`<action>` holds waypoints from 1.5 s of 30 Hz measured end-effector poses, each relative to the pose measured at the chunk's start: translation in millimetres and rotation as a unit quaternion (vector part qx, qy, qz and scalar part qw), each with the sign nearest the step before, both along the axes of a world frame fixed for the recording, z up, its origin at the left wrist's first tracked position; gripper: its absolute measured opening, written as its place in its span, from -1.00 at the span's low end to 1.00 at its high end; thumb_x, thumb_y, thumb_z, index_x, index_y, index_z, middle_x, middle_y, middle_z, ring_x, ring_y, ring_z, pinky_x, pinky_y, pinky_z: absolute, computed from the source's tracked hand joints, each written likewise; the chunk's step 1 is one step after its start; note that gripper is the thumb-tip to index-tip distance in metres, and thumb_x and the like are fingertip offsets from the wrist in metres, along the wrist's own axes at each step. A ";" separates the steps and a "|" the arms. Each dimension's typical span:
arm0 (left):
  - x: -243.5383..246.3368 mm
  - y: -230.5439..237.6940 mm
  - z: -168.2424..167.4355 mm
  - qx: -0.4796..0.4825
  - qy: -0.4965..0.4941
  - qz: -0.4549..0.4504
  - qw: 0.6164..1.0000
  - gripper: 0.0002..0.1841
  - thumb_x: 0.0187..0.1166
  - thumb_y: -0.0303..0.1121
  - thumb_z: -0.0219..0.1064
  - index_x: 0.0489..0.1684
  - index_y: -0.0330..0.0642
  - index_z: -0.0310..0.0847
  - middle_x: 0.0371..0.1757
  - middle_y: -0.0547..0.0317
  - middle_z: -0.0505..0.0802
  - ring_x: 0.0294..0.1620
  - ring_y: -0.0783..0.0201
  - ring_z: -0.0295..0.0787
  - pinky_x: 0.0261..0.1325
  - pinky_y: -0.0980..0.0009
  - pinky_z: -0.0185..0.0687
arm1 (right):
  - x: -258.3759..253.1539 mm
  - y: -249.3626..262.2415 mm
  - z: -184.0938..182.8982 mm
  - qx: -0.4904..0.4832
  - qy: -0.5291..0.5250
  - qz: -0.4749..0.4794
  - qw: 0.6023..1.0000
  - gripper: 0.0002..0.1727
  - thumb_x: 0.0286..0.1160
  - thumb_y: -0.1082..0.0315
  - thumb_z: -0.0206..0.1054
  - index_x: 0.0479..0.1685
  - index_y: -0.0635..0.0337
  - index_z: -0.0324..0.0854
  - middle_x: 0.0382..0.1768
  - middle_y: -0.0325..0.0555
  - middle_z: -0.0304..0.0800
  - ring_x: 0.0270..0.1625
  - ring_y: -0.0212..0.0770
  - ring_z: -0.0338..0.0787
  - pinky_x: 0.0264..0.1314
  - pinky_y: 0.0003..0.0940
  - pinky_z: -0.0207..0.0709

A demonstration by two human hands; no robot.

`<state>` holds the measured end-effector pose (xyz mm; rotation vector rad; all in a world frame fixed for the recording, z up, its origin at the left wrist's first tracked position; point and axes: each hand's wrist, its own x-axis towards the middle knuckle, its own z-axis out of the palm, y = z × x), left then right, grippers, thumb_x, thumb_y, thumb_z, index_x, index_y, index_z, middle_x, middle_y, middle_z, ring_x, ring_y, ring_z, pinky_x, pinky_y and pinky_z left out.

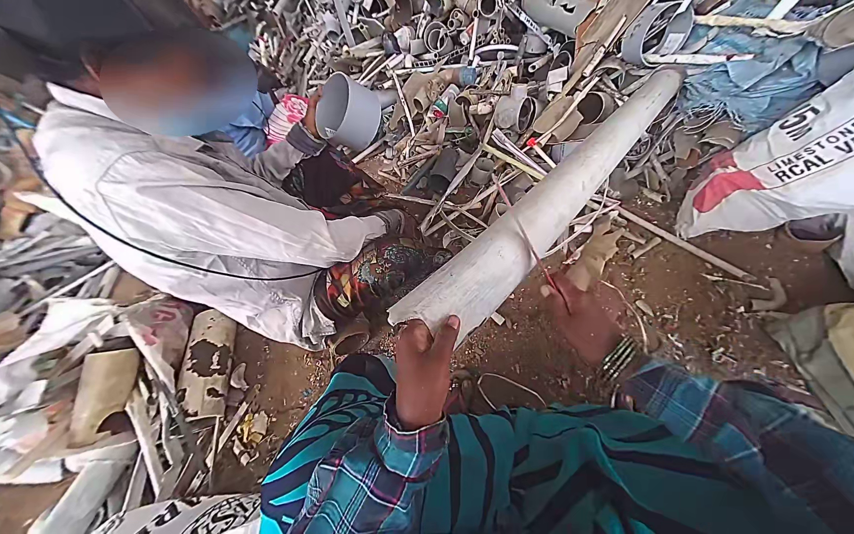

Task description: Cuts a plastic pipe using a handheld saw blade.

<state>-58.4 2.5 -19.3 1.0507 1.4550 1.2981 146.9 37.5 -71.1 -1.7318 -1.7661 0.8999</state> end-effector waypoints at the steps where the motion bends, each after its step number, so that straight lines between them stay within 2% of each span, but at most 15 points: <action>1: 0.8 0.0 0.1 -0.001 -0.001 0.003 1.000 -0.96 0.59 -0.63 0.17 -0.16 -0.37 0.49 -0.34 0.31 0.77 -0.27 0.58 0.81 -0.07 0.56 0.79 | -13.9 -16.8 -1.9 0.082 -0.012 0.056 0.995 -0.60 0.80 0.28 0.01 0.13 0.52 0.58 -0.44 0.24 0.71 -0.41 0.18 0.76 -0.33 0.11 0.59; 4: 3.8 1.6 -0.8 -0.002 -0.001 0.025 1.000 -0.95 0.58 -0.64 0.21 -0.13 -0.41 0.49 -0.33 0.30 0.77 -0.28 0.61 0.79 -0.09 0.60 0.75 | -29.7 -34.8 -1.3 0.143 -0.036 0.142 0.979 -0.60 0.75 0.21 0.08 0.03 0.43 0.65 -0.51 0.22 0.73 -0.47 0.26 0.80 -0.46 0.15 0.61; 8: 6.2 5.8 -5.8 0.009 -0.001 0.059 0.998 -0.96 0.60 -0.62 0.26 -0.26 -0.35 0.52 -0.41 0.35 0.76 -0.34 0.62 0.78 -0.15 0.59 0.76 | 7.3 18.2 -4.5 -0.030 -0.033 -0.030 0.999 -0.54 0.93 0.25 -0.14 0.36 0.52 0.45 -0.22 0.39 0.70 -0.16 0.27 0.75 0.00 0.19 0.53; 10: 8.3 5.4 -8.0 0.007 -0.020 0.076 0.997 -0.91 0.60 -0.61 0.27 -0.31 -0.30 0.55 -0.46 0.37 0.79 -0.38 0.60 0.80 -0.20 0.57 0.78 | 18.3 32.6 -3.4 -0.104 -0.024 -0.091 0.990 -0.50 0.96 0.20 -0.22 0.49 0.44 0.36 -0.10 0.35 0.67 -0.13 0.18 0.72 0.07 0.12 0.52; 13: 11.7 4.0 -5.8 -0.003 -0.051 0.079 0.996 -0.93 0.61 -0.64 0.26 -0.26 -0.32 0.55 -0.43 0.35 0.81 -0.37 0.59 0.81 -0.19 0.57 0.79 | -6.9 -4.1 -2.9 0.010 -0.017 0.005 1.000 -0.57 0.89 0.26 -0.05 0.25 0.53 0.50 -0.36 0.29 0.67 -0.33 0.18 0.72 -0.18 0.11 0.54; 16: 11.5 4.6 -5.2 -0.007 -0.050 0.081 0.995 -0.92 0.62 -0.64 0.22 -0.27 -0.31 0.53 -0.42 0.36 0.79 -0.34 0.61 0.79 -0.16 0.59 0.76 | -34.6 -40.2 -12.1 0.177 -0.040 0.129 0.975 -0.62 0.67 0.22 0.12 -0.04 0.42 0.68 -0.56 0.16 0.72 -0.54 0.19 0.79 -0.54 0.08 0.61; 18: 10.6 4.9 -4.5 -0.021 -0.046 0.081 0.995 -0.92 0.64 -0.63 0.21 -0.27 -0.32 0.51 -0.42 0.33 0.77 -0.36 0.58 0.79 -0.18 0.56 0.76 | -26.6 -33.3 -9.7 0.108 -0.028 0.116 0.987 -0.60 0.76 0.27 0.06 0.10 0.48 0.63 -0.42 0.26 0.76 -0.38 0.26 0.81 -0.33 0.16 0.63; 23: 6.2 5.8 -6.2 -0.038 -0.051 0.076 0.995 -0.93 0.61 -0.64 0.26 -0.25 -0.34 0.49 -0.39 0.27 0.76 -0.37 0.54 0.79 -0.20 0.54 0.77 | 22.7 29.7 -10.1 -0.103 -0.053 -0.093 0.989 -0.50 0.96 0.22 -0.19 0.50 0.50 0.36 0.00 0.50 0.71 0.03 0.35 0.78 0.20 0.22 0.51; 27: 7.0 6.1 -7.1 -0.030 -0.052 0.073 0.996 -0.94 0.56 -0.67 0.28 -0.18 -0.39 0.51 -0.36 0.25 0.78 -0.34 0.55 0.80 -0.18 0.55 0.78 | -17.8 -22.2 -9.0 0.021 -0.032 0.048 0.998 -0.58 0.84 0.26 -0.01 0.22 0.51 0.54 -0.38 0.31 0.73 -0.33 0.27 0.79 -0.23 0.18 0.60; 30: 6.5 8.2 -6.7 -0.030 -0.053 0.082 0.995 -0.93 0.57 -0.67 0.27 -0.15 -0.42 0.50 -0.33 0.22 0.77 -0.31 0.55 0.79 -0.16 0.56 0.76 | -33.9 -43.2 -10.1 0.051 -0.036 0.141 0.988 -0.59 0.79 0.25 0.05 0.20 0.45 0.60 -0.37 0.29 0.77 -0.33 0.32 0.83 -0.29 0.21 0.64; 32: 6.2 8.1 -5.2 -0.047 -0.054 0.085 0.994 -0.96 0.62 -0.64 0.25 -0.15 -0.42 0.49 -0.33 0.20 0.75 -0.33 0.53 0.78 -0.19 0.54 0.77 | -16.5 -23.2 -19.5 0.016 -0.041 0.065 0.997 -0.57 0.83 0.26 -0.02 0.27 0.49 0.53 -0.34 0.35 0.75 -0.27 0.35 0.80 -0.18 0.26 0.59; 36: 4.8 8.4 -6.3 -0.063 -0.058 0.089 0.992 -0.95 0.64 -0.62 0.25 -0.11 -0.45 0.49 -0.29 0.14 0.75 -0.32 0.48 0.78 -0.18 0.51 0.76 | 28.6 27.0 -23.1 -0.118 -0.052 -0.116 0.985 -0.50 0.95 0.24 -0.20 0.55 0.47 0.34 0.04 0.52 0.71 0.12 0.37 0.77 0.26 0.25 0.49; 38: 4.8 9.0 -7.4 -0.059 -0.058 0.086 0.993 -0.94 0.64 -0.63 0.24 -0.09 -0.46 0.48 -0.28 0.14 0.74 -0.32 0.48 0.78 -0.18 0.50 0.77 | 16.7 15.0 -23.4 -0.105 -0.022 -0.087 0.990 -0.52 0.96 0.22 -0.20 0.48 0.44 0.38 -0.14 0.36 0.68 -0.15 0.21 0.75 0.03 0.13 0.56; 42: 4.9 9.9 -7.6 -0.060 -0.063 0.091 0.992 -0.92 0.64 -0.63 0.23 -0.06 -0.48 0.48 -0.26 0.12 0.75 -0.29 0.48 0.77 -0.14 0.50 0.75 | -26.3 -42.2 -18.1 0.055 -0.046 0.133 0.989 -0.61 0.77 0.28 0.07 0.16 0.47 0.63 -0.37 0.34 0.78 -0.32 0.37 0.84 -0.28 0.27 0.63; 45: 3.8 9.9 -8.8 -0.062 -0.068 0.086 0.992 -0.93 0.66 -0.63 0.21 -0.06 -0.47 0.46 -0.27 0.13 0.74 -0.30 0.48 0.77 -0.16 0.50 0.76 | -18.8 -32.5 -26.9 0.063 -0.039 0.104 0.992 -0.61 0.77 0.30 0.04 0.16 0.47 0.63 -0.37 0.33 0.77 -0.31 0.34 0.83 -0.25 0.24 0.63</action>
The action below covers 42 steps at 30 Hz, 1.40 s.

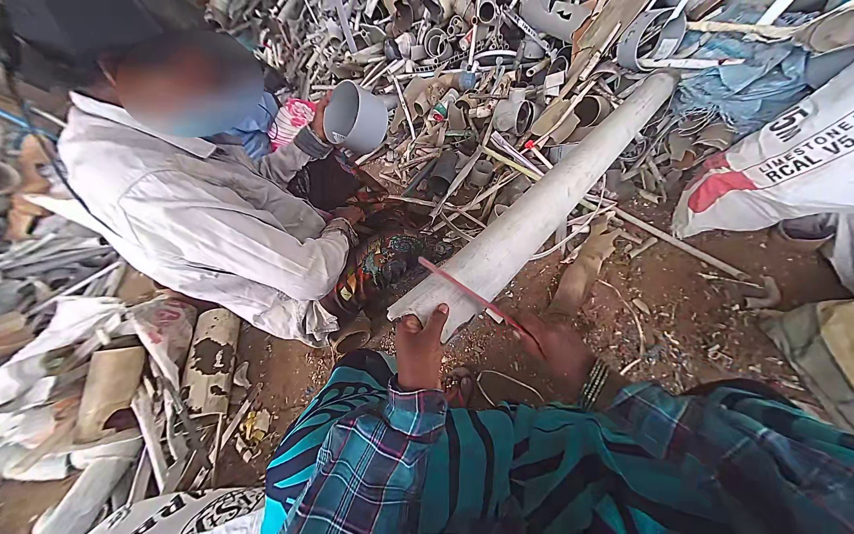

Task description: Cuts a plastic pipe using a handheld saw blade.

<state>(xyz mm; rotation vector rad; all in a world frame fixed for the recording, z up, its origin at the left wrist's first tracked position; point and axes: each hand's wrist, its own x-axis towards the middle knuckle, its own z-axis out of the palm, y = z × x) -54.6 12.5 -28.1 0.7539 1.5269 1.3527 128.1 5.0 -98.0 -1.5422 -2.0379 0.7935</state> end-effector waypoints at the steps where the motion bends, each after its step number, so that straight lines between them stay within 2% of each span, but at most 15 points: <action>1: -0.2 0.2 0.6 -0.008 -0.004 0.000 1.000 -0.94 0.66 -0.63 0.20 -0.06 -0.47 0.46 -0.26 0.11 0.74 -0.30 0.47 0.78 -0.16 0.49 0.76 | 10.7 13.6 -0.7 -0.049 0.007 -0.053 0.997 -0.58 0.85 0.30 -0.03 0.25 0.51 0.56 -0.27 0.38 0.75 -0.19 0.34 0.80 -0.08 0.26 0.58; 3: -1.4 0.6 1.9 -0.026 -0.013 0.001 1.000 -0.93 0.67 -0.62 0.20 -0.05 -0.47 0.47 -0.24 0.07 0.73 -0.30 0.42 0.77 -0.16 0.45 0.76 | 36.5 44.7 0.6 -0.134 -0.011 -0.160 0.978 -0.51 0.94 0.25 -0.15 0.48 0.49 0.41 -0.03 0.50 0.72 0.07 0.40 0.76 0.21 0.27 0.49; 5: -1.5 -0.9 2.7 -0.036 -0.031 0.004 0.999 -0.94 0.68 -0.61 0.20 -0.07 -0.46 0.47 -0.26 0.06 0.73 -0.32 0.39 0.78 -0.19 0.44 0.76 | 50.7 58.1 4.7 -0.172 -0.037 -0.204 0.963 -0.49 0.95 0.22 -0.18 0.57 0.43 0.35 0.11 0.53 0.71 0.21 0.41 0.75 0.32 0.28 0.46; 8: -4.0 -0.2 12.1 -0.058 -0.093 0.006 0.994 -0.91 0.78 -0.52 0.10 -0.04 -0.38 0.45 -0.27 0.05 0.77 -0.34 0.34 0.82 -0.24 0.42 0.80 | 26.7 29.0 6.1 -0.101 -0.006 -0.117 0.988 -0.55 0.91 0.27 -0.08 0.39 0.52 0.46 -0.15 0.45 0.73 -0.07 0.35 0.77 0.08 0.24 0.53; 11: -6.8 4.2 21.3 -0.121 -0.172 0.026 0.977 -0.71 0.87 -0.34 -0.03 0.26 -0.41 0.40 -0.14 -0.10 0.76 -0.32 0.20 0.83 -0.26 0.37 0.80 | -0.8 -9.2 -0.1 0.059 -0.021 0.032 0.998 -0.64 0.72 0.29 0.15 0.10 0.47 0.67 -0.33 0.35 0.80 -0.33 0.36 0.86 -0.32 0.24 0.68; 13: -4.2 6.0 21.2 -0.163 -0.211 0.039 0.963 -0.62 0.90 -0.27 -0.10 0.41 -0.40 0.33 -0.05 -0.15 0.73 -0.25 0.16 0.82 -0.21 0.38 0.78 | 2.0 -9.3 -6.2 0.074 -0.013 0.023 0.997 -0.64 0.69 0.31 0.14 0.08 0.49 0.67 -0.37 0.36 0.79 -0.35 0.38 0.85 -0.34 0.26 0.64; 16: 0.3 6.7 14.2 -0.180 -0.221 0.057 0.957 -0.59 0.91 -0.26 -0.12 0.49 -0.40 0.26 0.02 -0.21 0.68 -0.22 0.13 0.80 -0.20 0.38 0.75 | 33.9 23.6 -12.2 -0.020 -0.024 -0.105 0.994 -0.56 0.84 0.29 -0.03 0.28 0.55 0.54 -0.25 0.46 0.78 -0.15 0.44 0.82 -0.05 0.31 0.59; 18: 0.1 7.4 12.9 -0.177 -0.213 0.059 0.959 -0.61 0.91 -0.28 -0.12 0.48 -0.42 0.27 0.01 -0.21 0.67 -0.23 0.14 0.79 -0.21 0.39 0.74 | 54.4 47.4 -1.2 -0.152 -0.054 -0.194 0.968 -0.51 0.95 0.24 -0.18 0.54 0.46 0.34 0.05 0.54 0.72 0.19 0.44 0.76 0.29 0.30 0.48; 20: -0.2 7.3 12.9 -0.174 -0.204 0.056 0.962 -0.64 0.90 -0.33 -0.11 0.43 -0.43 0.29 -0.02 -0.19 0.67 -0.26 0.16 0.79 -0.22 0.40 0.74 | 56.9 50.7 3.3 -0.182 -0.047 -0.221 0.957 -0.51 0.96 0.24 -0.18 0.55 0.45 0.33 0.10 0.52 0.71 0.22 0.41 0.74 0.32 0.27 0.47; 23: 1.3 9.0 13.9 -0.176 -0.195 0.057 0.963 -0.69 0.87 -0.39 -0.09 0.35 -0.43 0.33 -0.09 -0.16 0.68 -0.31 0.19 0.77 -0.25 0.44 0.73 | 30.4 20.3 7.4 -0.137 -0.035 -0.102 0.985 -0.55 0.91 0.24 -0.07 0.39 0.48 0.46 -0.15 0.44 0.75 -0.04 0.38 0.79 0.10 0.26 0.55; 26: 0.9 11.8 13.3 -0.181 -0.189 0.057 0.963 -0.71 0.86 -0.41 -0.09 0.33 -0.42 0.33 -0.09 -0.16 0.66 -0.32 0.19 0.75 -0.26 0.45 0.72 | 11.3 -3.4 16.2 -0.118 -0.065 0.037 0.990 -0.56 0.88 0.22 0.00 0.34 0.46 0.52 -0.21 0.42 0.78 -0.10 0.42 0.83 -0.01 0.28 0.60; 29: 1.0 11.5 11.5 -0.189 -0.184 0.052 0.963 -0.71 0.86 -0.40 -0.10 0.32 -0.42 0.34 -0.09 -0.17 0.67 -0.32 0.19 0.75 -0.26 0.45 0.71 | 31.1 18.4 9.2 -0.142 -0.059 -0.040 0.987 -0.55 0.90 0.24 -0.05 0.40 0.48 0.48 -0.13 0.47 0.76 0.00 0.43 0.79 0.11 0.31 0.55; 33: 0.9 9.5 9.4 -0.194 -0.183 0.046 0.963 -0.70 0.86 -0.40 -0.10 0.34 -0.42 0.34 -0.06 -0.19 0.68 -0.30 0.17 0.75 -0.25 0.45 0.69 | 68.9 58.6 12.4 -0.204 -0.098 -0.191 0.955 -0.49 0.95 0.21 -0.20 0.56 0.44 0.33 0.16 0.54 0.70 0.31 0.43 0.72 0.37 0.30 0.45; 39: 0.6 11.7 6.3 -0.195 -0.180 0.051 0.963 -0.71 0.85 -0.42 -0.09 0.34 -0.41 0.33 -0.03 -0.19 0.66 -0.27 0.17 0.75 -0.25 0.43 0.70 | 5.6 -0.5 37.9 -0.184 -0.112 0.045 0.975 -0.54 0.92 0.19 -0.06 0.38 0.43 0.48 -0.10 0.41 0.77 0.03 0.37 0.81 0.12 0.23 0.58; 42: 2.3 11.0 5.9 -0.203 -0.172 0.048 0.963 -0.70 0.85 -0.42 -0.10 0.35 -0.41 0.33 -0.02 -0.19 0.66 -0.25 0.17 0.73 -0.23 0.44 0.68 | 16.7 12.7 39.6 -0.200 -0.141 0.013 0.969 -0.52 0.94 0.17 -0.10 0.44 0.40 0.44 0.00 0.45 0.75 0.13 0.41 0.79 0.17 0.29 0.56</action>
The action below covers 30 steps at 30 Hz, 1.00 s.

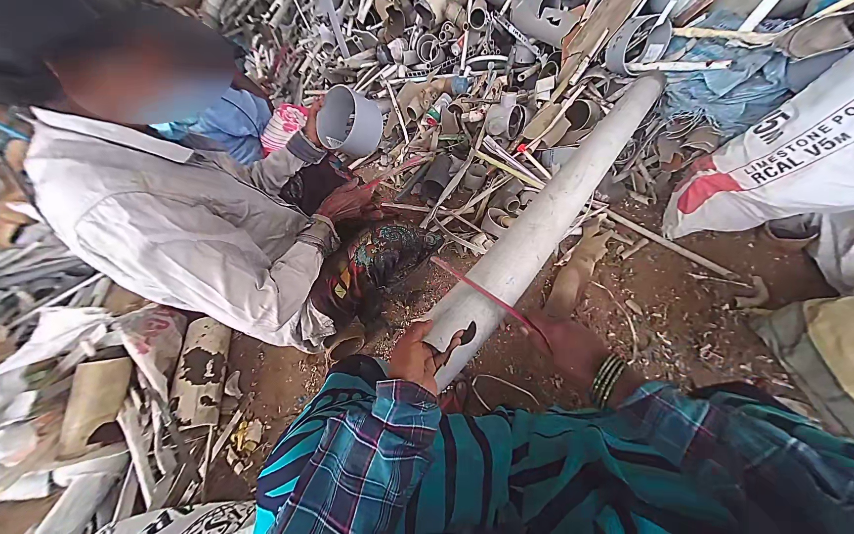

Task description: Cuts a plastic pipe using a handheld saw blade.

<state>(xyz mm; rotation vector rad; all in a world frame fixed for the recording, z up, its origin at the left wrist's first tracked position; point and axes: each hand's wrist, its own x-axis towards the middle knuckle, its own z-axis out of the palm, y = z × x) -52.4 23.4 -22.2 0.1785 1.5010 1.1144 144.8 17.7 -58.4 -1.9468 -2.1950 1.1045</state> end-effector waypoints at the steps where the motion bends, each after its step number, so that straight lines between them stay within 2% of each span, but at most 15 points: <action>1: 0.8 -0.2 0.1 -0.002 0.001 0.000 1.000 -0.70 0.85 -0.42 -0.10 0.36 -0.41 0.33 -0.01 -0.19 0.66 -0.24 0.17 0.73 -0.22 0.44 0.67 | 13.3 13.9 -3.9 0.000 -0.007 -0.050 0.999 -0.52 0.94 0.18 -0.13 0.45 0.41 0.42 0.04 0.46 0.74 0.18 0.41 0.77 0.22 0.30 0.52; 3: 0.6 -2.0 -0.3 -0.001 -0.002 -0.001 1.000 -0.69 0.85 -0.42 -0.10 0.37 -0.41 0.33 0.01 -0.20 0.66 -0.23 0.17 0.73 -0.22 0.44 0.67 | 43.2 40.5 -14.3 0.013 -0.021 -0.145 0.989 -0.50 0.95 0.20 -0.17 0.50 0.45 0.38 0.15 0.52 0.71 0.29 0.42 0.73 0.34 0.28 0.47; 5: 0.2 -3.5 -1.1 0.001 -0.003 -0.004 1.000 -0.70 0.85 -0.42 -0.10 0.36 -0.42 0.34 -0.02 -0.19 0.67 -0.26 0.18 0.74 -0.24 0.46 0.68 | 57.4 49.0 -18.3 0.020 -0.021 -0.184 0.982 -0.50 0.95 0.22 -0.16 0.50 0.48 0.37 0.20 0.55 0.69 0.34 0.42 0.71 0.39 0.28 0.44; 7: 0.0 -2.8 -0.7 0.003 -0.005 -0.004 1.000 -0.70 0.85 -0.42 -0.10 0.36 -0.42 0.34 -0.02 -0.19 0.67 -0.25 0.18 0.73 -0.22 0.45 0.68 | 39.9 34.2 -8.4 0.005 0.004 -0.142 0.990 -0.52 0.95 0.21 -0.14 0.45 0.47 0.40 0.11 0.51 0.70 0.25 0.40 0.73 0.32 0.27 0.46; 9: 0.2 -1.6 -1.6 0.002 -0.004 0.002 1.000 -0.69 0.85 -0.42 -0.10 0.37 -0.42 0.33 -0.01 -0.20 0.66 -0.25 0.17 0.73 -0.22 0.44 0.68 | 7.9 7.0 3.4 -0.015 0.018 -0.031 0.999 -0.54 0.94 0.18 -0.11 0.38 0.42 0.44 -0.05 0.42 0.74 0.09 0.36 0.78 0.18 0.24 0.54; 11: 0.8 -1.0 -1.7 -0.001 -0.001 0.002 1.000 -0.69 0.86 -0.41 -0.10 0.38 -0.41 0.33 0.02 -0.21 0.65 -0.22 0.16 0.72 -0.20 0.42 0.67 | -12.2 -11.4 7.5 -0.025 0.034 0.052 0.998 -0.55 0.93 0.17 -0.09 0.33 0.40 0.47 -0.11 0.37 0.75 0.03 0.33 0.79 0.11 0.21 0.57; 12: 1.2 -1.2 -1.5 -0.002 0.001 0.001 1.000 -0.68 0.86 -0.41 -0.10 0.39 -0.41 0.33 0.02 -0.20 0.66 -0.21 0.15 0.72 -0.19 0.42 0.67 | -12.7 -12.2 6.6 -0.018 0.033 0.059 0.998 -0.55 0.93 0.17 -0.09 0.33 0.40 0.47 -0.12 0.38 0.75 0.03 0.35 0.80 0.10 0.23 0.57; 14: 2.6 -2.2 -1.6 -0.004 0.002 0.001 1.000 -0.69 0.85 -0.42 -0.10 0.38 -0.41 0.33 0.02 -0.20 0.65 -0.22 0.16 0.72 -0.18 0.42 0.67 | 4.6 3.6 -2.9 0.004 0.035 -0.005 0.999 -0.54 0.93 0.20 -0.09 0.36 0.44 0.47 -0.09 0.44 0.74 0.06 0.39 0.79 0.14 0.26 0.54; 17: 2.1 -4.4 -2.4 0.005 -0.002 -0.003 1.000 -0.70 0.84 -0.44 -0.08 0.36 -0.42 0.34 0.00 -0.19 0.65 -0.23 0.17 0.72 -0.19 0.44 0.67 | 47.9 44.8 -18.6 0.021 0.018 -0.163 0.986 -0.50 0.95 0.22 -0.17 0.48 0.49 0.39 0.16 0.54 0.68 0.29 0.42 0.71 0.37 0.28 0.44; 19: 0.2 -6.6 -3.4 0.019 -0.004 -0.013 1.000 -0.73 0.83 -0.46 -0.07 0.32 -0.43 0.35 -0.06 -0.16 0.66 -0.27 0.20 0.74 -0.21 0.46 0.69 | 54.5 49.5 -19.6 0.024 -0.004 -0.195 0.980 -0.49 0.95 0.22 -0.17 0.50 0.48 0.38 0.21 0.55 0.68 0.36 0.41 0.69 0.42 0.26 0.42; 21: -2.7 -6.2 -3.0 0.035 -0.007 -0.020 0.999 -0.76 0.82 -0.50 -0.06 0.27 -0.43 0.36 -0.10 -0.14 0.68 -0.30 0.21 0.76 -0.22 0.47 0.72 | 30.6 30.2 -9.4 0.013 0.005 -0.143 0.990 -0.51 0.95 0.21 -0.15 0.50 0.45 0.39 0.12 0.52 0.71 0.27 0.42 0.73 0.34 0.27 0.47; 24: -6.4 -3.8 -3.3 0.045 -0.006 -0.024 0.999 -0.77 0.80 -0.52 -0.05 0.26 -0.45 0.37 -0.11 -0.14 0.68 -0.30 0.20 0.77 -0.22 0.46 0.73 | -14.1 -11.5 -5.1 0.026 0.038 0.010 0.999 -0.55 0.91 0.21 -0.04 0.39 0.45 0.48 -0.08 0.45 0.77 0.06 0.42 0.81 0.12 0.27 0.58; 26: -7.6 -2.6 -4.5 0.052 0.000 -0.022 0.998 -0.77 0.79 -0.53 -0.04 0.24 -0.46 0.37 -0.10 -0.15 0.68 -0.29 0.19 0.77 -0.20 0.44 0.74 | -21.4 -17.0 -6.2 0.027 0.043 0.039 0.998 -0.56 0.90 0.20 -0.04 0.36 0.42 0.49 -0.10 0.42 0.78 0.03 0.40 0.82 0.07 0.26 0.60; 27: -7.8 -3.3 -5.7 0.057 0.004 -0.021 0.998 -0.77 0.79 -0.54 -0.03 0.24 -0.47 0.37 -0.10 -0.15 0.68 -0.27 0.19 0.77 -0.19 0.43 0.74 | -15.6 -10.4 -8.1 0.023 0.041 0.019 0.999 -0.55 0.92 0.19 -0.06 0.39 0.41 0.48 -0.07 0.42 0.77 0.06 0.39 0.82 0.11 0.26 0.59; 30: -8.2 -5.9 -8.8 0.067 0.029 -0.029 0.997 -0.78 0.76 -0.56 0.02 0.22 -0.49 0.38 -0.10 -0.12 0.67 -0.22 0.22 0.72 -0.11 0.41 0.71 | 22.5 27.5 -20.8 0.023 0.037 -0.132 0.990 -0.52 0.95 0.22 -0.15 0.46 0.46 0.40 0.05 0.50 0.72 0.19 0.41 0.75 0.27 0.28 0.49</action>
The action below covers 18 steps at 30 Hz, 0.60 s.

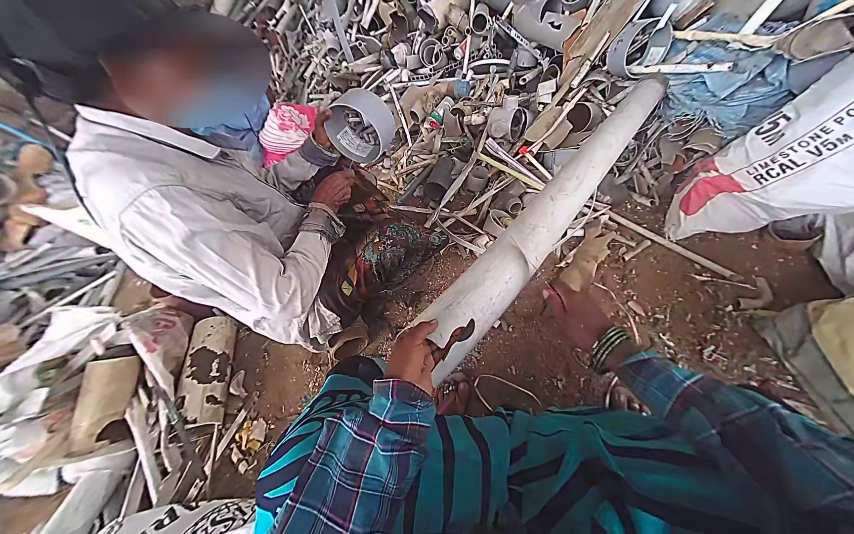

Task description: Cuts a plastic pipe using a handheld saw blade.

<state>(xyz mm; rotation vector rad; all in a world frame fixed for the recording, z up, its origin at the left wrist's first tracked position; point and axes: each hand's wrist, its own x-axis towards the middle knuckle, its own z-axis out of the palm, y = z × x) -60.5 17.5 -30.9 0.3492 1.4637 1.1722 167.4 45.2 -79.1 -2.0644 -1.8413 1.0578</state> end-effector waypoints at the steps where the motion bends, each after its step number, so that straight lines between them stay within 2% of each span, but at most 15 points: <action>1: 0.1 -1.7 -0.3 0.002 0.017 -0.006 1.000 -0.81 0.75 -0.57 0.05 0.18 -0.48 0.40 -0.14 -0.08 0.68 -0.24 0.26 0.71 -0.12 0.42 0.69 | 11.5 9.4 -3.2 -0.005 -0.006 -0.043 0.999 -0.51 0.95 0.23 -0.18 0.52 0.46 0.37 0.13 0.53 0.71 0.26 0.42 0.73 0.33 0.28 0.46; 2: 0.0 -3.3 -0.1 0.003 0.033 -0.016 0.999 -0.83 0.74 -0.56 0.06 0.14 -0.47 0.42 -0.18 -0.05 0.69 -0.26 0.29 0.71 -0.13 0.44 0.68 | 17.8 13.1 -4.9 -0.011 -0.008 -0.068 0.998 -0.49 0.96 0.21 -0.20 0.55 0.45 0.34 0.17 0.52 0.69 0.30 0.40 0.72 0.37 0.26 0.45; 4: -3.6 -4.5 1.4 0.006 0.054 -0.047 0.997 -0.81 0.77 -0.52 0.07 0.15 -0.47 0.45 -0.21 -0.04 0.74 -0.25 0.31 0.74 -0.11 0.44 0.68 | 6.8 1.9 -1.5 -0.005 0.012 -0.055 0.998 -0.50 0.96 0.21 -0.17 0.52 0.46 0.36 0.10 0.51 0.70 0.22 0.39 0.73 0.32 0.24 0.46; 6: -8.3 -3.8 1.3 0.014 0.046 -0.070 0.996 -0.81 0.79 -0.52 0.04 0.18 -0.45 0.43 -0.24 -0.02 0.80 -0.28 0.32 0.81 -0.14 0.45 0.73 | -19.1 -25.5 2.3 0.022 0.028 0.053 0.998 -0.55 0.92 0.24 -0.09 0.39 0.48 0.45 -0.07 0.46 0.74 0.05 0.39 0.78 0.16 0.26 0.55; 7: -9.6 -2.9 1.9 0.019 0.031 -0.071 0.997 -0.81 0.78 -0.55 0.02 0.19 -0.43 0.40 -0.24 -0.02 0.79 -0.29 0.31 0.82 -0.15 0.45 0.75 | -30.9 -38.2 5.3 0.026 0.028 0.110 0.993 -0.56 0.91 0.24 -0.05 0.37 0.47 0.47 -0.10 0.43 0.76 0.03 0.39 0.80 0.12 0.26 0.58; 9: -12.3 -1.1 1.5 0.029 0.000 -0.067 0.997 -0.84 0.76 -0.61 -0.02 0.15 -0.41 0.38 -0.23 -0.02 0.77 -0.31 0.28 0.81 -0.17 0.43 0.76 | -40.5 -48.0 4.6 0.043 0.020 0.151 0.987 -0.57 0.88 0.24 -0.01 0.35 0.46 0.50 -0.13 0.44 0.78 -0.01 0.43 0.83 0.05 0.28 0.60; 11: -13.5 -1.0 0.4 0.033 -0.018 -0.067 0.997 -0.84 0.75 -0.64 -0.05 0.11 -0.40 0.38 -0.24 -0.04 0.79 -0.31 0.26 0.83 -0.19 0.43 0.77 | -26.1 -33.8 -3.9 0.055 0.010 0.097 0.994 -0.55 0.89 0.22 -0.04 0.38 0.45 0.49 -0.14 0.44 0.78 -0.02 0.43 0.82 0.06 0.31 0.58; 14: -15.9 -2.0 1.4 0.044 -0.040 -0.069 0.996 -0.84 0.74 -0.65 -0.08 0.09 -0.38 0.37 -0.26 -0.04 0.80 -0.32 0.25 0.84 -0.20 0.43 0.77 | 4.9 2.7 -7.7 0.013 0.012 -0.045 0.999 -0.51 0.95 0.22 -0.16 0.55 0.42 0.36 0.04 0.50 0.73 0.18 0.42 0.76 0.28 0.30 0.49; 15: -16.4 -3.4 3.0 0.052 -0.055 -0.071 0.995 -0.83 0.75 -0.64 -0.11 0.06 -0.34 0.37 -0.28 0.00 0.81 -0.33 0.27 0.85 -0.21 0.44 0.78 | 9.9 7.9 -6.8 0.010 0.023 -0.072 0.997 -0.51 0.95 0.22 -0.17 0.56 0.42 0.35 0.05 0.50 0.72 0.16 0.39 0.76 0.27 0.27 0.48; 16: -18.1 -4.2 4.1 0.069 -0.077 -0.076 0.992 -0.82 0.78 -0.60 -0.15 0.03 -0.30 0.37 -0.29 0.01 0.86 -0.32 0.24 0.89 -0.21 0.41 0.81 | 9.1 7.9 -4.4 0.013 0.042 -0.086 0.995 -0.51 0.96 0.22 -0.17 0.55 0.42 0.35 0.00 0.47 0.72 0.07 0.34 0.77 0.20 0.22 0.51; 18: -25.7 -4.1 0.3 0.137 -0.125 -0.112 0.976 -0.76 0.78 -0.50 -0.25 0.01 -0.22 0.37 -0.22 0.02 0.92 -0.22 0.20 0.94 -0.10 0.34 0.85 | -3.7 -5.8 -4.0 0.048 0.107 -0.067 0.991 -0.52 0.96 0.21 -0.19 0.46 0.42 0.40 -0.26 0.22 0.64 -0.32 0.07 0.70 -0.15 0.00 0.59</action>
